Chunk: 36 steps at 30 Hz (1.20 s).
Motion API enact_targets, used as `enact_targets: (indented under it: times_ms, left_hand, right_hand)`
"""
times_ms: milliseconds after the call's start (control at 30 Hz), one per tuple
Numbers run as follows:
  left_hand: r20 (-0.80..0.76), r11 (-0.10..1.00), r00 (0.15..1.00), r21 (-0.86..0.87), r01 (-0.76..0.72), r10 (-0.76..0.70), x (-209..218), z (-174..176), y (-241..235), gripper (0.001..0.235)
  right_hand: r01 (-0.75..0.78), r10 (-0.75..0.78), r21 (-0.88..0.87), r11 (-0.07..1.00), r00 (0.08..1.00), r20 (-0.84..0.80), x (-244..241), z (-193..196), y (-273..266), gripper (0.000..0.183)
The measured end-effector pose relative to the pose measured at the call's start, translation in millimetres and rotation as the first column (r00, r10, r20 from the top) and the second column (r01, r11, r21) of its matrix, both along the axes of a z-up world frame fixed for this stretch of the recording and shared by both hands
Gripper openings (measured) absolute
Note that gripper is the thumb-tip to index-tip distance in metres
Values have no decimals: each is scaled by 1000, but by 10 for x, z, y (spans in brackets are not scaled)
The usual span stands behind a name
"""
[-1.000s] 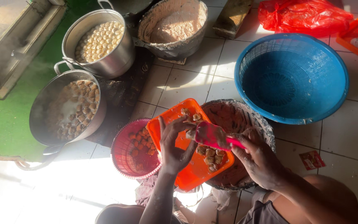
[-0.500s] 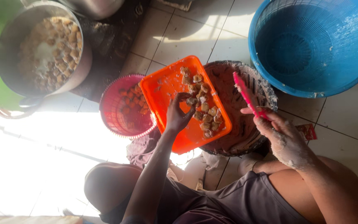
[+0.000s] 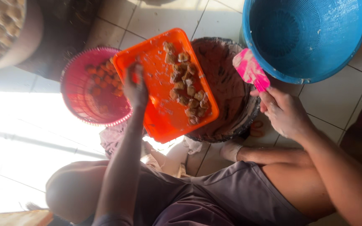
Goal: The person scoops a thick paste onto small fried pieces using a pink spatula, then places the coated pieces into a pink basket. The person repeats this process continuously while sitting on the floor.
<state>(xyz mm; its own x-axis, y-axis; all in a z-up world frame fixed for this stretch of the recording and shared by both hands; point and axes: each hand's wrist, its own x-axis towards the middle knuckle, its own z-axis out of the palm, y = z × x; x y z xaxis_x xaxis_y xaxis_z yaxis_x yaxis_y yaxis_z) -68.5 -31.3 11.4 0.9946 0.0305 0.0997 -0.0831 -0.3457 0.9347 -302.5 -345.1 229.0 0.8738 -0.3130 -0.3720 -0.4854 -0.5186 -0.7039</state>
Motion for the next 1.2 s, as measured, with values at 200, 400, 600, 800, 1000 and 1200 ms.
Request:
enact_targets:
  times_ms: [200, 400, 600, 800, 1000, 1200]
  left_hand:
    - [19, 938, 950, 156, -310, 311, 396, -483, 1049, 24]
    - [-53, 803, 927, 520, -293, 372, 73, -1183, 1607, 55]
    - [-109, 746, 947, 645, -164, 302, 318, -1650, 1508, 64]
    - [-422, 586, 881, 777, 232, 211, 457, -1836, 1572, 65]
    - [-571, 545, 810, 725, 422, 133, 412, -2065, 1307, 51]
    - [-612, 575, 790, 657, 488, 28, 560, -2418, 1091, 43]
  right_hand:
    - [-714, 287, -352, 605, 608, -740, 171, -1225, -367, 28]
    - [-763, 332, -414, 497, 608, -721, -60, -2890, -69, 30]
    - [-705, 554, -231, 670, 683, -476, -389, -2912, 278, 36]
    - [-632, 532, 53, 773, 601, -597, -588, -2122, -325, 23]
    - [78, 140, 240, 968, 627, -767, -1114, -1646, -1194, 32]
    - [374, -152, 117, 920, 616, -773, -1398, -1333, -1650, 39]
